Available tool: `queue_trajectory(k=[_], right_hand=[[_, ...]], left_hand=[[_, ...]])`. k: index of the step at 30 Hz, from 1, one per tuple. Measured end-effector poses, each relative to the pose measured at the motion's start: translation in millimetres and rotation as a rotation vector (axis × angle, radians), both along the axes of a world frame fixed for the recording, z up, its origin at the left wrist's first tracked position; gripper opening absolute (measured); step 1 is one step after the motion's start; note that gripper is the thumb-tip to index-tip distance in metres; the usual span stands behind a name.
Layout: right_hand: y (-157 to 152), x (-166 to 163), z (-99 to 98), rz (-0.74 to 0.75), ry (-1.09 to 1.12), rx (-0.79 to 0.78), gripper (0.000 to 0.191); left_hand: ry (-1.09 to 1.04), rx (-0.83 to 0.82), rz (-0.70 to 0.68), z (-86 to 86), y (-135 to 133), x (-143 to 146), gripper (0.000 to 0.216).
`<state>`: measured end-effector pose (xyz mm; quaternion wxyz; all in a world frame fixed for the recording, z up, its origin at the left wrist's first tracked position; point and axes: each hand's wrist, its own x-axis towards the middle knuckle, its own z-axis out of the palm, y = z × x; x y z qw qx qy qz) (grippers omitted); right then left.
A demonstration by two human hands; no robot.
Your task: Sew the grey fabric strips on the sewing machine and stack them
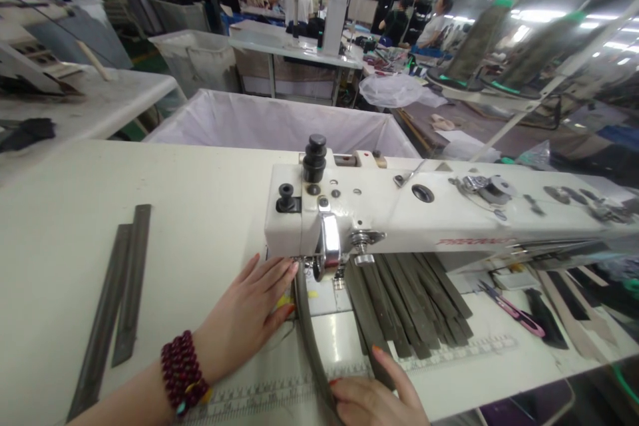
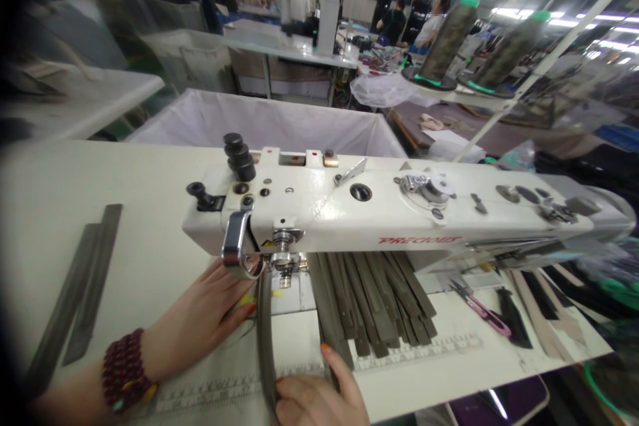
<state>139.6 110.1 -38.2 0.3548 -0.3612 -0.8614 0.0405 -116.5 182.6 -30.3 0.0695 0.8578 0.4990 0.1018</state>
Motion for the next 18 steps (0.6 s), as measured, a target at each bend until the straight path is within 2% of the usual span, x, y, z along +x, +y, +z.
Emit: queue_trajectory(k=[6, 11, 18], right_hand=[[25, -8, 16.5, 0.017, 0.06, 0.097, 0.012], [35, -14, 26.8, 0.018, 0.037, 0.042, 0.013], [51, -23, 27.4, 0.037, -0.023, -0.013, 0.012]], left_hand=[[-0.007, -0.042, -0.004, -0.9, 3, -2, 0.044], [-0.033, -0.024, -0.026, -2.4, 8, -5, 0.05], [-0.082, -0.023, -0.055, 0.6, 12, -5, 0.044]])
